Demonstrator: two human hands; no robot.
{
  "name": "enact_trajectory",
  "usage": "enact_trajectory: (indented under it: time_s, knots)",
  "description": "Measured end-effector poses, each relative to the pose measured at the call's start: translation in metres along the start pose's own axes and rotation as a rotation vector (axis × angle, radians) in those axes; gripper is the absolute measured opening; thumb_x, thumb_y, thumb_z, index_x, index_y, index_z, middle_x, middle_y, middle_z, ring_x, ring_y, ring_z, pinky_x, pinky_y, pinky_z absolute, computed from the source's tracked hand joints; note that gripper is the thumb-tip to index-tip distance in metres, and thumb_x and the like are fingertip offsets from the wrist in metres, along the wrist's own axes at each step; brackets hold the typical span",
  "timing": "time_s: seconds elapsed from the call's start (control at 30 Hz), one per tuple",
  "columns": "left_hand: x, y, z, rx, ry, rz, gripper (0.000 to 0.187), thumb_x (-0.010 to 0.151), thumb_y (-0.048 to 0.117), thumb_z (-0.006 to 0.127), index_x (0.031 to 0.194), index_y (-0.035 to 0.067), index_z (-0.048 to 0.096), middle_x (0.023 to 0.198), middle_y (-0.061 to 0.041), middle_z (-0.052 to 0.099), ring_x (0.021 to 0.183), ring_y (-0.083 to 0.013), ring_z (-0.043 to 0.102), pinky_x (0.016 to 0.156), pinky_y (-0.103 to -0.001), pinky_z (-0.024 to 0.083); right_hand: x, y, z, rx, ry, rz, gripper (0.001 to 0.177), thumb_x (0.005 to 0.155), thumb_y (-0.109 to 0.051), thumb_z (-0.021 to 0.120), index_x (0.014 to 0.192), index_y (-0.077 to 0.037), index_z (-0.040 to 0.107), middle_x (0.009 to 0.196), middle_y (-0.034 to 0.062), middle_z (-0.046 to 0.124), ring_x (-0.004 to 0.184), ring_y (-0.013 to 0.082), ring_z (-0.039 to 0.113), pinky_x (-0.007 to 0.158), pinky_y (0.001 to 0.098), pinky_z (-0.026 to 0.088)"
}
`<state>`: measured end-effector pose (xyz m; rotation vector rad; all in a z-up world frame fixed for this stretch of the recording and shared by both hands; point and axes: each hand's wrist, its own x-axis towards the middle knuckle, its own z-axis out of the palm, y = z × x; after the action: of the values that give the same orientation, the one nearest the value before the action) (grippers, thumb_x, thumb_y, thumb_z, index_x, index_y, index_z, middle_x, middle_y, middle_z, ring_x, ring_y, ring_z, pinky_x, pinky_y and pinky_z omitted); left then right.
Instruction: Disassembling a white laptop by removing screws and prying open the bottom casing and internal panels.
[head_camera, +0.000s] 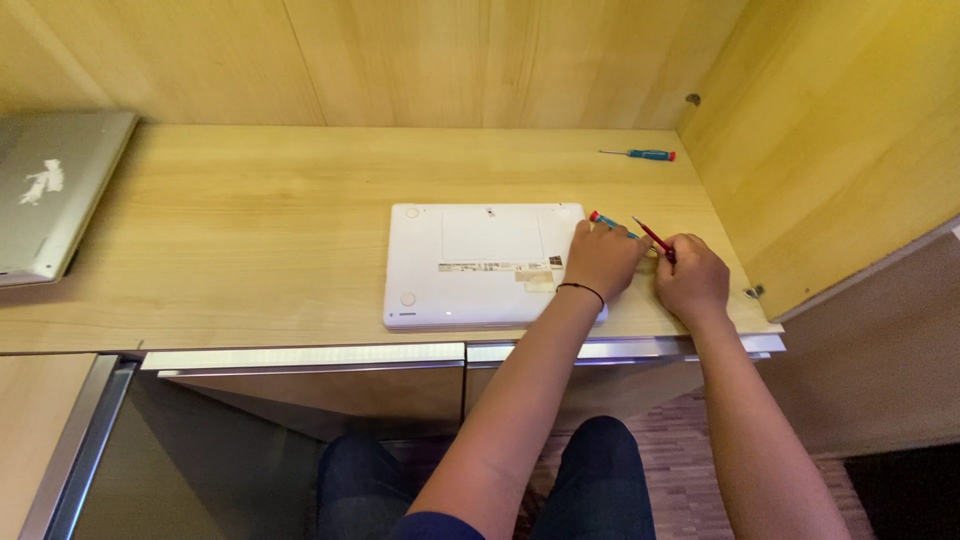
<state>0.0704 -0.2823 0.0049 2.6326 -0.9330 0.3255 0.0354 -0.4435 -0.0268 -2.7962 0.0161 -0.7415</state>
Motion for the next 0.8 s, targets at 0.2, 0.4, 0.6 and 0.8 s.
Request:
enact_trajectory:
  time_s: [0.2,0.4,0.6,0.8]
  knots:
    - [0.003,-0.004,0.028,0.002,0.103,-0.005,0.021,0.089,0.015,0.053,0.092,0.020,0.073,0.092,-0.009,0.071,0.091,-0.0293,0.067,0.082,-0.043,0.039,-0.002,0.011,0.002,-0.009,-0.089,-0.040,0.010,0.090,-0.017,0.062,0.093,-0.008,0.065,0.080,0.0114,0.061,0.082,0.0337,0.066,0.069,0.0437,0.052]
    - [0.016,-0.011,0.049,0.098,0.061,0.011,0.022,0.080,0.012,0.053,0.087,0.024,0.070,0.087,-0.002,0.068,0.085,-0.0288,0.063,0.081,-0.044,0.039,-0.015,0.051,0.003,0.074,-0.078,-0.150,0.016,0.093,-0.015,0.056,0.093,-0.001,0.063,0.084,0.0152,0.064,0.078,0.0363,0.060,0.069,0.0455,0.043]
    - [0.007,-0.010,0.030,-0.113,0.160,-0.137,0.022,0.078,0.007,0.057,0.099,0.013,0.051,0.068,-0.007,0.067,0.081,-0.0323,0.056,0.072,-0.043,0.038,-0.035,0.025,0.000,-0.050,0.020,-0.125,0.013,0.088,-0.013,0.058,0.099,-0.012,0.065,0.096,0.0027,0.066,0.085,0.0252,0.063,0.065,0.0405,0.045]
    - [0.008,-0.007,0.022,-0.068,0.079,-0.140,0.021,0.072,-0.002,0.051,0.084,0.013,0.059,0.071,-0.008,0.066,0.081,-0.0303,0.058,0.073,-0.041,0.036,-0.037,0.024,0.000,-0.020,0.039,-0.093,0.013,0.090,-0.015,0.059,0.101,-0.012,0.065,0.096,0.0045,0.066,0.085,0.0263,0.063,0.067,0.0412,0.046]
